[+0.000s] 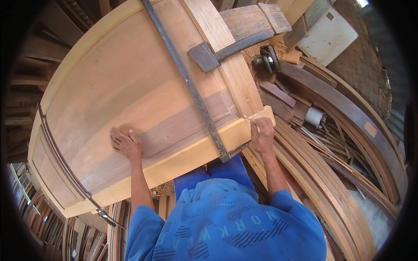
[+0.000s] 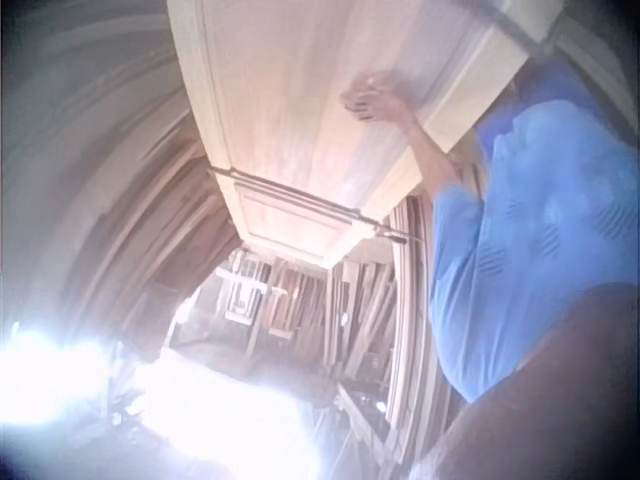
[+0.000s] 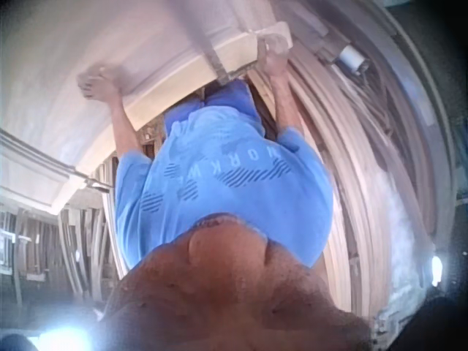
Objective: The person measures a wooden door panel using a large square and applies adhesive to a small wooden piece before attaching it to the frame.
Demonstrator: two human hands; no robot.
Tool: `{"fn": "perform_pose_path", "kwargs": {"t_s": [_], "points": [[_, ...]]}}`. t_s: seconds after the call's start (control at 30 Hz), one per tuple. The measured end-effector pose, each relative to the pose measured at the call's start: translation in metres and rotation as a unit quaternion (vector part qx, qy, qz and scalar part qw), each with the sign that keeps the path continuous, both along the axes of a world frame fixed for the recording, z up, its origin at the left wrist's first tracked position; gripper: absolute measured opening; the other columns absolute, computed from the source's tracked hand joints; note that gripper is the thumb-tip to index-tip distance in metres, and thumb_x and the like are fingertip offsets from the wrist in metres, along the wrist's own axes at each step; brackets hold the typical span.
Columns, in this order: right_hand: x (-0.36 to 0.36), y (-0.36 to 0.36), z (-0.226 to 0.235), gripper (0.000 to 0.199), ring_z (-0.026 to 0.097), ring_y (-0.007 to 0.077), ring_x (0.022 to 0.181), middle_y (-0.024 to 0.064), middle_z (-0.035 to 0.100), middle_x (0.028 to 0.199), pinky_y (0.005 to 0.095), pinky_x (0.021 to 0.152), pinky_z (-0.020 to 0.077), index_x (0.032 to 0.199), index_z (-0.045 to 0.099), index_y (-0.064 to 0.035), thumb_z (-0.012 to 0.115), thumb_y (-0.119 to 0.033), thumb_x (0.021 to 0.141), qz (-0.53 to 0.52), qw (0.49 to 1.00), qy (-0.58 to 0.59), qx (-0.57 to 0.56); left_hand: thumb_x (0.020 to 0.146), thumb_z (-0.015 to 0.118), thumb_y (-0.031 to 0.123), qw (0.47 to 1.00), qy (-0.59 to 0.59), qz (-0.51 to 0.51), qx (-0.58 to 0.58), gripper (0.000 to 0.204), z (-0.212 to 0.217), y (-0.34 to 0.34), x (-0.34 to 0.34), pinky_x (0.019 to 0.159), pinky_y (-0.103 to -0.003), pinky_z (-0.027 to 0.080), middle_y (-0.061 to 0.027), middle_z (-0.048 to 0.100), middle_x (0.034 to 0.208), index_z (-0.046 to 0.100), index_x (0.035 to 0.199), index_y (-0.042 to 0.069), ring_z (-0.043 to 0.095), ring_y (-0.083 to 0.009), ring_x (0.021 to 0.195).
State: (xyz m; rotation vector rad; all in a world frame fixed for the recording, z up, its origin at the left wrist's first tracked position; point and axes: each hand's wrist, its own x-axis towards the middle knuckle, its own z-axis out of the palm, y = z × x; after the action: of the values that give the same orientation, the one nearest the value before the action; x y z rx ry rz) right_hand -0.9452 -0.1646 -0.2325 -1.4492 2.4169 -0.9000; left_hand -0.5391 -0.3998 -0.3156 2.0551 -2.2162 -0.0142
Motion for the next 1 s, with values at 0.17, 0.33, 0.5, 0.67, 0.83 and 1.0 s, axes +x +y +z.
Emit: {"fn": "perform_pose_path", "kwargs": {"t_s": [0.17, 0.33, 0.5, 0.67, 0.83, 1.0], "points": [[-0.004, -0.003, -0.014, 0.016, 0.054, 0.033, 0.075, 0.0113, 0.058, 0.078, 0.0441, 0.07, 0.0412, 0.09, 0.062, -0.0059, 0.067, 0.003, 0.078, 0.005, 1.0, -0.019, 0.013, 0.091, 0.057, 0.027, 1.0, 0.004, -0.004, 0.005, 0.057, 0.003, -0.002, -0.006, 0.115, -0.053, 0.019, -0.0197, 0.031, 0.154, 0.037, 0.14, 0.009, 0.026, -0.0408, 0.142], [-0.005, -0.008, -0.017, 0.016, 0.054, 0.0332, 0.076, 0.0115, 0.058, 0.078, 0.0434, 0.069, 0.0408, 0.091, 0.062, -0.0059, 0.067, 0.002, 0.079, 0.006, 0.999, -0.01, 0.045, 0.091, 0.057, 0.027, 1.0, 0.007, -0.002, 0.018, 0.056, 0.005, -0.002, -0.007, 0.115, -0.052, 0.018, -0.0193, 0.031, 0.155, 0.037, 0.14, 0.01, 0.026, -0.039, 0.142], [-0.006, -0.007, -0.024, 0.017, 0.056, 0.0338, 0.075, 0.0121, 0.06, 0.078, 0.0445, 0.069, 0.0429, 0.093, 0.063, -0.0055, 0.068, 0.002, 0.079, -0.004, 0.998, -0.02, 0.058, 0.092, 0.056, 0.029, 1.0, 0.014, -0.009, 0.018, 0.056, 0.0, -0.003, 0.001, 0.116, -0.052, 0.017, -0.0188, 0.03, 0.155, 0.036, 0.14, 0.01, 0.025, -0.038, 0.142], [0.002, -0.007, -0.025, 0.013, 0.061, 0.0334, 0.075, 0.0139, 0.065, 0.081, 0.0436, 0.068, 0.0477, 0.093, 0.066, -0.0044, 0.069, -0.001, 0.081, -0.061, 0.994, -0.057, 0.07, 0.092, 0.055, 0.03, 1.0, 0.02, -0.009, 0.019, 0.057, -0.001, -0.003, 0.001, 0.116, -0.051, 0.016, -0.0186, 0.03, 0.156, 0.036, 0.141, 0.009, 0.025, -0.0377, 0.143], [0.002, -0.006, -0.023, 0.008, 0.065, 0.0309, 0.073, 0.0161, 0.068, 0.081, 0.0407, 0.067, 0.0513, 0.09, 0.069, -0.0021, 0.07, -0.008, 0.085, -0.087, 0.987, -0.053, 0.127, 0.093, 0.055, 0.031, 0.999, 0.028, -0.009, 0.012, 0.057, 0.003, -0.003, -0.003, 0.116, -0.051, 0.017, -0.0185, 0.03, 0.155, 0.037, 0.142, 0.008, 0.026, -0.0377, 0.142], [0.009, -0.009, -0.019, 0.011, 0.067, 0.0311, 0.072, 0.0171, 0.068, 0.079, 0.0395, 0.067, 0.0525, 0.092, 0.068, -0.0004, 0.068, -0.011, 0.087, -0.157, 0.968, -0.15, 0.128, 0.091, 0.056, 0.029, 1.0, 0.025, -0.014, 0.007, 0.056, 0.0, -0.003, -0.001, 0.115, -0.053, 0.017, -0.021, 0.031, 0.154, 0.039, 0.14, 0.008, 0.026, -0.039, 0.142]]}}
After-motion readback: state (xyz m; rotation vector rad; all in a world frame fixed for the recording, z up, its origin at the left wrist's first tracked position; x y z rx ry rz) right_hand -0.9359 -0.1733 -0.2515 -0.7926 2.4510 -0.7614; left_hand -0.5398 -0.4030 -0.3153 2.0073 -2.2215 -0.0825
